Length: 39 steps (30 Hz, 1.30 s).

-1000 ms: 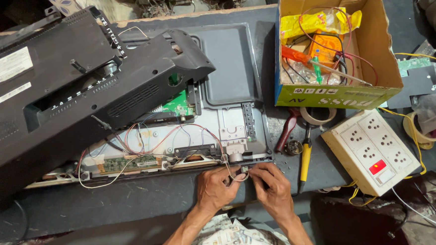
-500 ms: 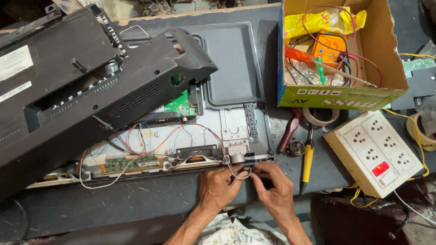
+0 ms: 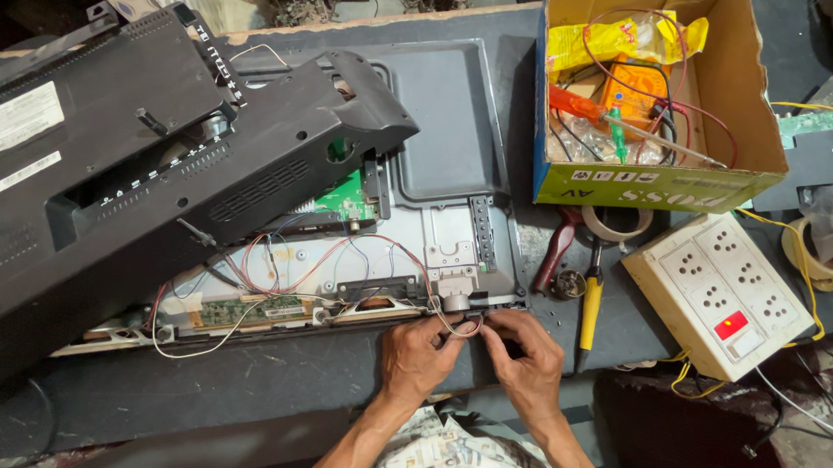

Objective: The person works on the back of a disassembled television, handling a small circuit board and connecting wires to the internal components. They use a screwdriver to manipulate parts and secure connections within the device's chassis.

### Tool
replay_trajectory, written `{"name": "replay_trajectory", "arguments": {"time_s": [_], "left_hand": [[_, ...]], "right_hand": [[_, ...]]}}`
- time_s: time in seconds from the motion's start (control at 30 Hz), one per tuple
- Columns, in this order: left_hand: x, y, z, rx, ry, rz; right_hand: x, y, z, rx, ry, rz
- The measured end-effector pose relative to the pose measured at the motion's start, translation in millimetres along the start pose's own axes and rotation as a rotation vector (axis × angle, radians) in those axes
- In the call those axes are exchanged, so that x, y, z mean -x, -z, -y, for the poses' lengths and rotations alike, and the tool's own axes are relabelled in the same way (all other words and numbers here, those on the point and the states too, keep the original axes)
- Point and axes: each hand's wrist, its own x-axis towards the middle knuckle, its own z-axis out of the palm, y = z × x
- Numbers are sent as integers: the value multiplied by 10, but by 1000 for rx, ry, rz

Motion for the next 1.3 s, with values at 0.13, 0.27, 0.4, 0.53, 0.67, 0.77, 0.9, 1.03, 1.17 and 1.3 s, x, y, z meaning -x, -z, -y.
{"name": "replay_trajectory", "arguments": {"time_s": [0.13, 0.27, 0.4, 0.53, 0.67, 0.77, 0.9, 1.03, 1.17, 1.3], "left_hand": [[-5, -11, 12, 5, -3, -16], [-4, -32, 31, -15, -41, -46], [2, -52, 48, -4, -17, -62], [13, -55, 57, 33, 29, -59], [19, -56, 70, 24, 15, -63], [25, -51, 77, 19, -24, -71], [11, -34, 65, 47, -56, -69], [-4, 7, 20, 36, -30, -30], [-32, 23, -13, 26, -46, -22], [-45, 24, 12, -2, -74, -9]], "right_hand": [[-26, 7, 30, 76, 38, -9], [-42, -15, 35, 94, 82, -11], [-30, -38, 48, 99, 99, -18], [-16, -33, 87, 120, 118, -22], [-10, -28, 137, 143, 143, -25], [-11, -37, 143, 163, 172, -25], [6, -57, 103, 179, 178, -27], [6, -72, 72, 196, 183, -20], [-15, -77, 73, 198, 160, -6], [-48, -92, 37, 242, 183, -4]]}}
